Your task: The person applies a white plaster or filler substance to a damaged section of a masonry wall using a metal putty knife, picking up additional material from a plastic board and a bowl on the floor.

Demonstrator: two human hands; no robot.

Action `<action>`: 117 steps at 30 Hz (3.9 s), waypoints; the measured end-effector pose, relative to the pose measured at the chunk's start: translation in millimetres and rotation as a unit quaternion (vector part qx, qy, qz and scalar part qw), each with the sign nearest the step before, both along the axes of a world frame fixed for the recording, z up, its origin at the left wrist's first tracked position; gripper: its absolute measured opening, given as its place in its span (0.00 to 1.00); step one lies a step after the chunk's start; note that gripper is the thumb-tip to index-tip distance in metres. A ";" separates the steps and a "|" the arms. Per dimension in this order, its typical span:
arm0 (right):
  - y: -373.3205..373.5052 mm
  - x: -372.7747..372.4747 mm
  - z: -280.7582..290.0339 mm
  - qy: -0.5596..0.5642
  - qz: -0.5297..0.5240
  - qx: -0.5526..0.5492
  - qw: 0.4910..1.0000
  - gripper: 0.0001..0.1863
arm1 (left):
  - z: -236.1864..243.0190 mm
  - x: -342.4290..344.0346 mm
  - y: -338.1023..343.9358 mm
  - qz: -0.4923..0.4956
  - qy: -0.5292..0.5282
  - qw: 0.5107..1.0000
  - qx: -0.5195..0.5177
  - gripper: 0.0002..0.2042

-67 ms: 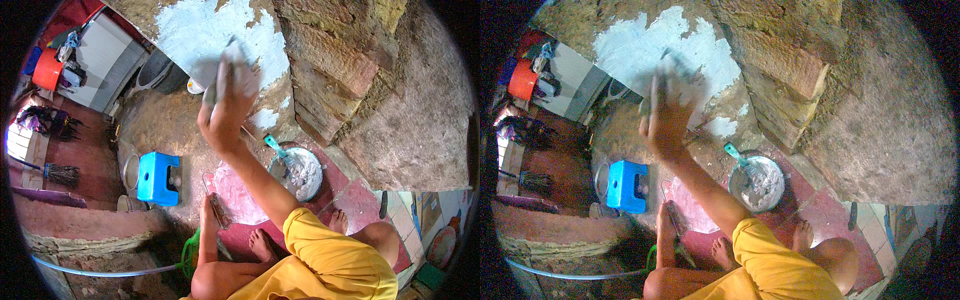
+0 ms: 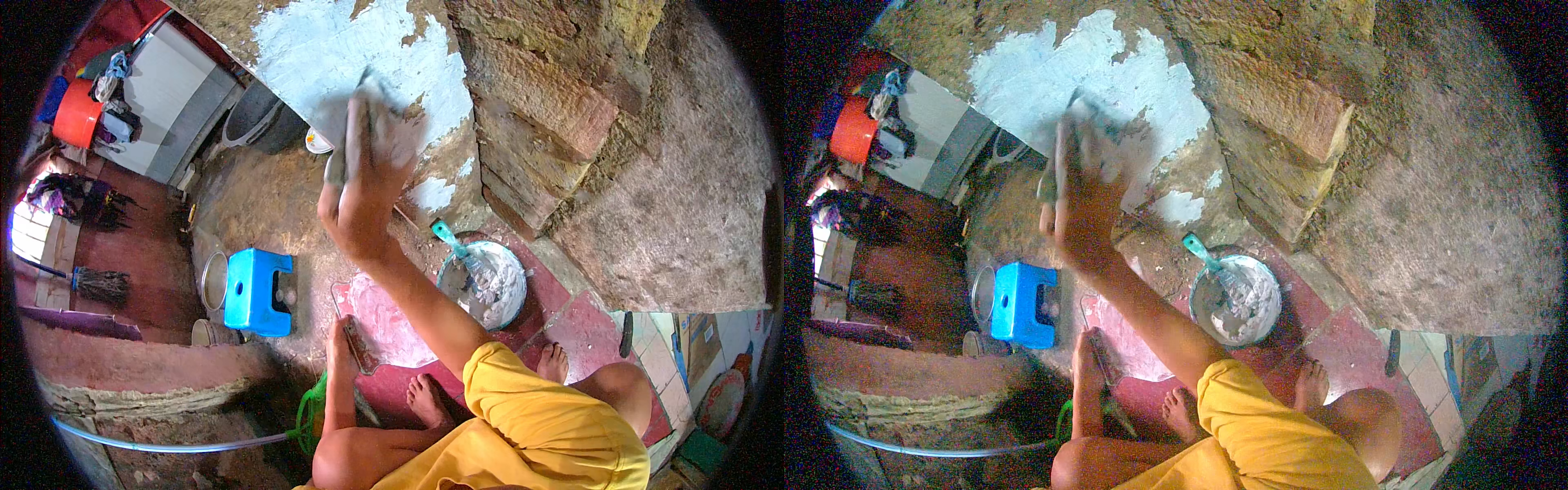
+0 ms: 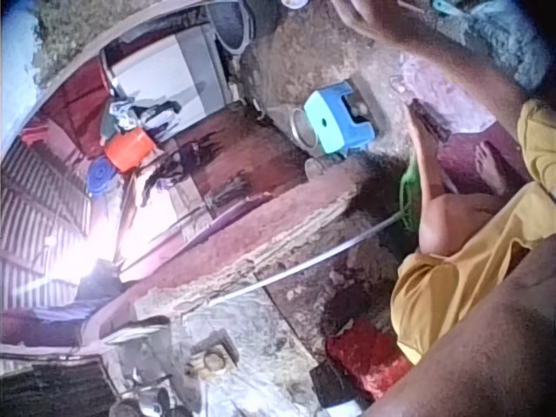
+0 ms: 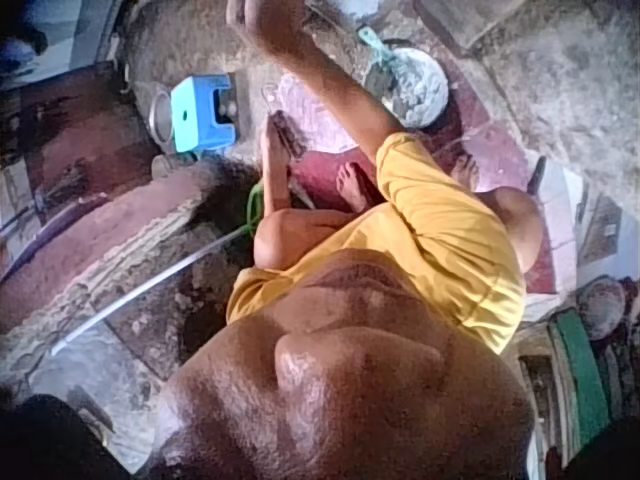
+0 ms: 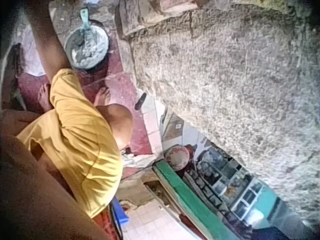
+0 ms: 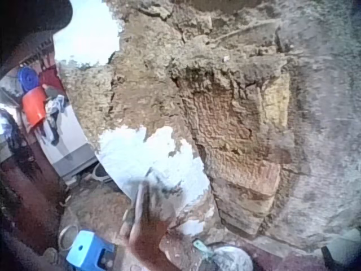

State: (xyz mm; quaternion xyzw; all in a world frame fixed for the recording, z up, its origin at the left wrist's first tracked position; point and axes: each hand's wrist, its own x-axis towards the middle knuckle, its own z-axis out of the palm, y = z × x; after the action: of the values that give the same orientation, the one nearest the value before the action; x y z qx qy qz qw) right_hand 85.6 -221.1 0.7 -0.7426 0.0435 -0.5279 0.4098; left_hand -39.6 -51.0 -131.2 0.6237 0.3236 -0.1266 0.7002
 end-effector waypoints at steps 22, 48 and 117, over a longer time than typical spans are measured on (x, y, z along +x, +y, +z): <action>-40.3 4.0 7.9 -0.083 0.028 0.032 0.996 0.38 | -19.7 -1.8 10.3 -0.002 -0.019 1.000 -0.018 0.15; -36.7 18.1 -33.1 -0.007 0.103 0.078 0.992 0.34 | -10.9 -0.8 -5.8 0.020 0.000 1.000 -0.017 0.13; -68.9 17.1 -8.3 -0.148 0.019 -0.033 0.988 0.32 | -10.8 4.2 -8.9 -0.006 -0.017 0.999 -0.029 0.16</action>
State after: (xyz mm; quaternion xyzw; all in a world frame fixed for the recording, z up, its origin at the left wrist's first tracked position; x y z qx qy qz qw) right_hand 102.7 -290.0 -7.6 -0.6699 -0.0492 -0.6257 0.3966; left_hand -35.4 -59.8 -142.0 0.6072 0.3043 -0.1299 0.7224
